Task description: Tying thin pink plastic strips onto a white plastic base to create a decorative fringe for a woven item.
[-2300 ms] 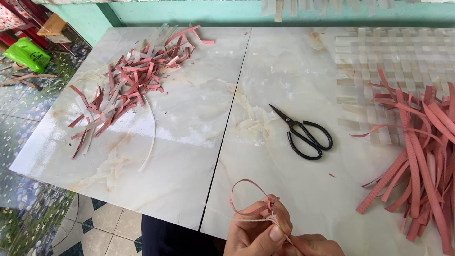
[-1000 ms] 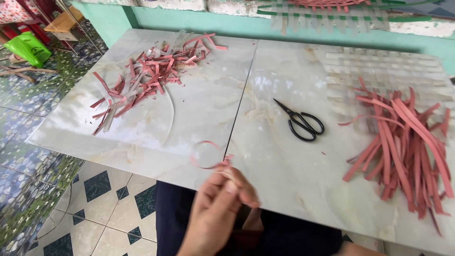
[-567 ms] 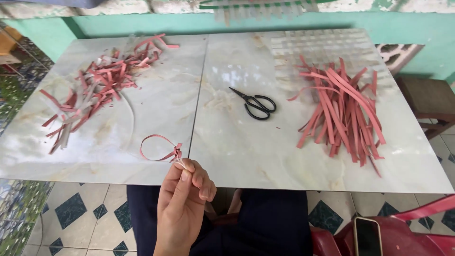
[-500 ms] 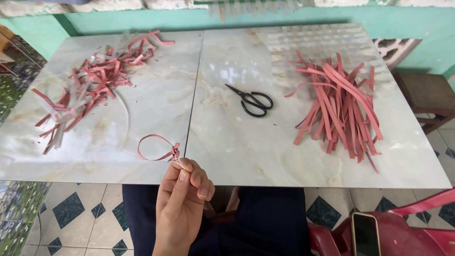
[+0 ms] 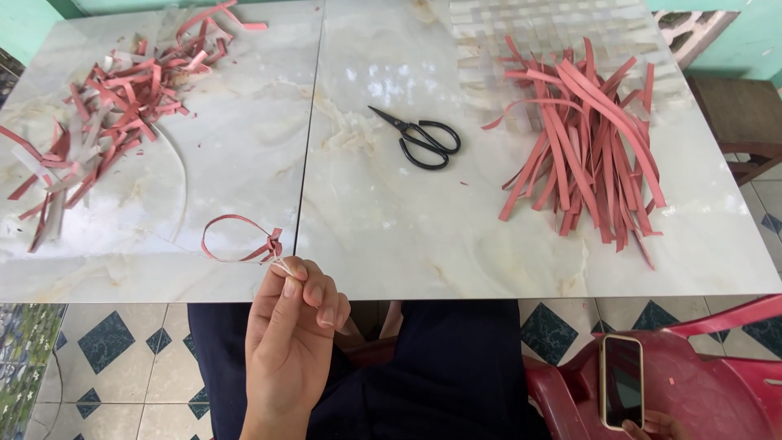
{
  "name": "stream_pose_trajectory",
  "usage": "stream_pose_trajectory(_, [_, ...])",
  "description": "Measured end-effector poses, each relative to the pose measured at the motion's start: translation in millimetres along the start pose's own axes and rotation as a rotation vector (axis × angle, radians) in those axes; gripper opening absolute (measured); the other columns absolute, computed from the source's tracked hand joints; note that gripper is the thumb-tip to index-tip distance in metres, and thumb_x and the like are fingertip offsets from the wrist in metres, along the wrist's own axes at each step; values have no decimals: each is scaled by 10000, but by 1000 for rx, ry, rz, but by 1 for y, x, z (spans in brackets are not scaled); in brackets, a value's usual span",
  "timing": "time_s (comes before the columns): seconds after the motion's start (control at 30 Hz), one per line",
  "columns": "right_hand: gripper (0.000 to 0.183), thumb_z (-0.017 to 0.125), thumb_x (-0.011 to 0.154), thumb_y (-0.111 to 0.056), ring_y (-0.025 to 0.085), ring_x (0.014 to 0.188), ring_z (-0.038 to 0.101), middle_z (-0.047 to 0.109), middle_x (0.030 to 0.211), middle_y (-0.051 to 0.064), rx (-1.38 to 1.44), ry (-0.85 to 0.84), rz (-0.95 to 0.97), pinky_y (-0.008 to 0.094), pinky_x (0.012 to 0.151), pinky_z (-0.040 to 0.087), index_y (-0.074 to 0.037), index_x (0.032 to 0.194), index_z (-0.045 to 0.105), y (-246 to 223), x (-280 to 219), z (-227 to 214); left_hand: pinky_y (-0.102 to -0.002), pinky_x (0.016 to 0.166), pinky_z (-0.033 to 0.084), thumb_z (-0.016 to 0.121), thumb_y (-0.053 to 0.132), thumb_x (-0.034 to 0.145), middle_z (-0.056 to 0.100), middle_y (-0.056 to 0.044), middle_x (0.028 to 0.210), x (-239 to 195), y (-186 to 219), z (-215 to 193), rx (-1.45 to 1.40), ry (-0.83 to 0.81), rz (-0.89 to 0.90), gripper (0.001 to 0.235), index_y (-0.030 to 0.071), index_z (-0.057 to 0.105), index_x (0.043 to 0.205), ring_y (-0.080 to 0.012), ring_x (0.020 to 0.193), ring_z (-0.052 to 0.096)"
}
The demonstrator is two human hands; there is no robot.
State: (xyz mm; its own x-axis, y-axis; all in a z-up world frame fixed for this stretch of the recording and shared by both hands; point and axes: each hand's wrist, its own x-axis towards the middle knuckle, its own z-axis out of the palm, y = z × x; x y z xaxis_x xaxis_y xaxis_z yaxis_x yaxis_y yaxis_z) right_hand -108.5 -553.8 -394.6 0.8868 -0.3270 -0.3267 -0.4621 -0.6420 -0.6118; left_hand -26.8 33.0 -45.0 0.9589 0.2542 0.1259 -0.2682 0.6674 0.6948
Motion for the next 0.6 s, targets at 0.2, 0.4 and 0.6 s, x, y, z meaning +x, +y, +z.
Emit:
stream_pose_trajectory(0.2, [604,859,743,-210,405,1042,660,719,1172,277,130,37,527,465,870,479,17,1263,653,-120,-27,-14,-273,607,383,476,101,999,492,-32,823,0,-2,1,-13,-12,-3,80,72,551,996,-139,637,451])
stream_pose_trajectory(0.4, [423,641,975,-228,416,959,636,652,1105,315,352,194,432,490,839,524,84,1260,634,-167,-52,-20,-272,609,379,488,97,999,492,-35,826,-1,-5,1,-28,-8,7,70,65,549,1009,-140,646,440])
stream_pose_trajectory(0.6, [478,584,969,-410,325,1010,615,691,1105,214,198,257,436,444,907,451,-6,1195,702,-183,-47,-16,-275,612,370,479,104,1004,492,-27,824,-1,-10,-3,22,16,-10,76,75,549,1002,-138,647,442])
